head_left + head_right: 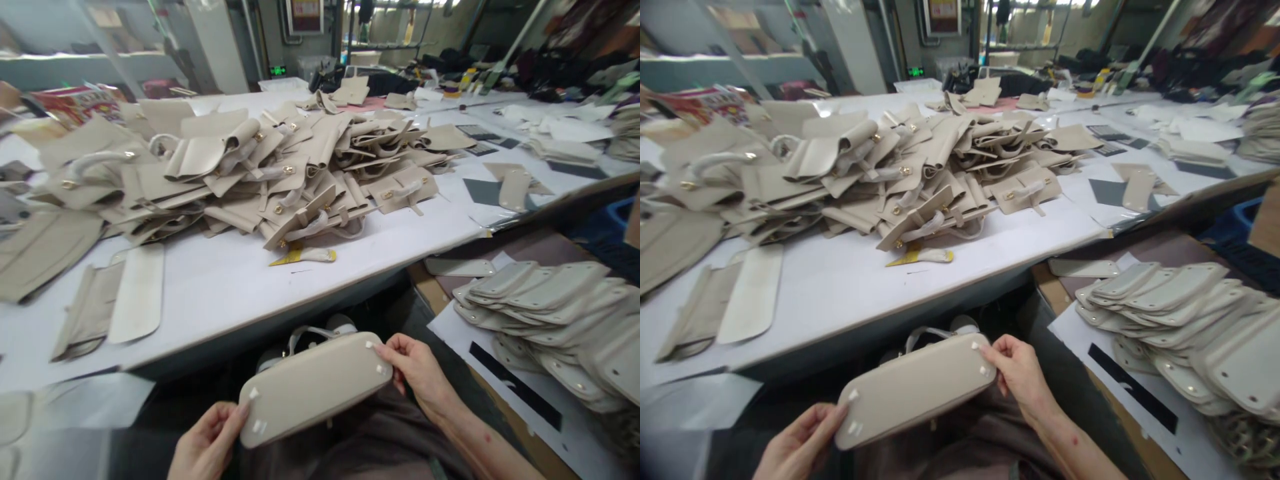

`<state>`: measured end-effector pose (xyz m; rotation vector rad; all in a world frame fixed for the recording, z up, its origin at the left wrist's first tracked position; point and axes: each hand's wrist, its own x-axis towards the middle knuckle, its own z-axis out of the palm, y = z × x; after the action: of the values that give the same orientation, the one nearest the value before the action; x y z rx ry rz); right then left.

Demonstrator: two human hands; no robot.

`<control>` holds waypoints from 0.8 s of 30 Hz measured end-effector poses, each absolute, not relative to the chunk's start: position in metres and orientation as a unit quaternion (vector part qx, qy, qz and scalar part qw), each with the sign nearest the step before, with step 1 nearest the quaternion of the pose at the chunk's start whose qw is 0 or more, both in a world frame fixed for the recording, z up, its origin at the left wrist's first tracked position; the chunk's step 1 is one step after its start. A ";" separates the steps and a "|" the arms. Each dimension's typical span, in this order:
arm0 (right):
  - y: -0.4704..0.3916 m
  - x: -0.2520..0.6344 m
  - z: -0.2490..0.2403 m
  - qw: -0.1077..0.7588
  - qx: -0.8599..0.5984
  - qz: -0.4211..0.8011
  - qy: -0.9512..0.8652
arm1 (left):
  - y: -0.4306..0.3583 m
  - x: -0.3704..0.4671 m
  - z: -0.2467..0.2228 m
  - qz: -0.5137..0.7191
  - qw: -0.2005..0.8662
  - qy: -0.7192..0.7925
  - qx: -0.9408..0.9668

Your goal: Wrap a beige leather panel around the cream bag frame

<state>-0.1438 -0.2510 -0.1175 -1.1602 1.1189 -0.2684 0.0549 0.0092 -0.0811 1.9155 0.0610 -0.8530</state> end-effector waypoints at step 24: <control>-0.252 -0.143 -0.124 0.676 -0.533 -0.111 0.496 | 0.017 0.059 -0.089 -0.338 0.472 -0.041 0.813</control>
<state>-0.1426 -0.2521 -0.1236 -1.1982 1.1160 -0.2499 0.0592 0.0174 -0.0887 1.9913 -0.1006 -0.8283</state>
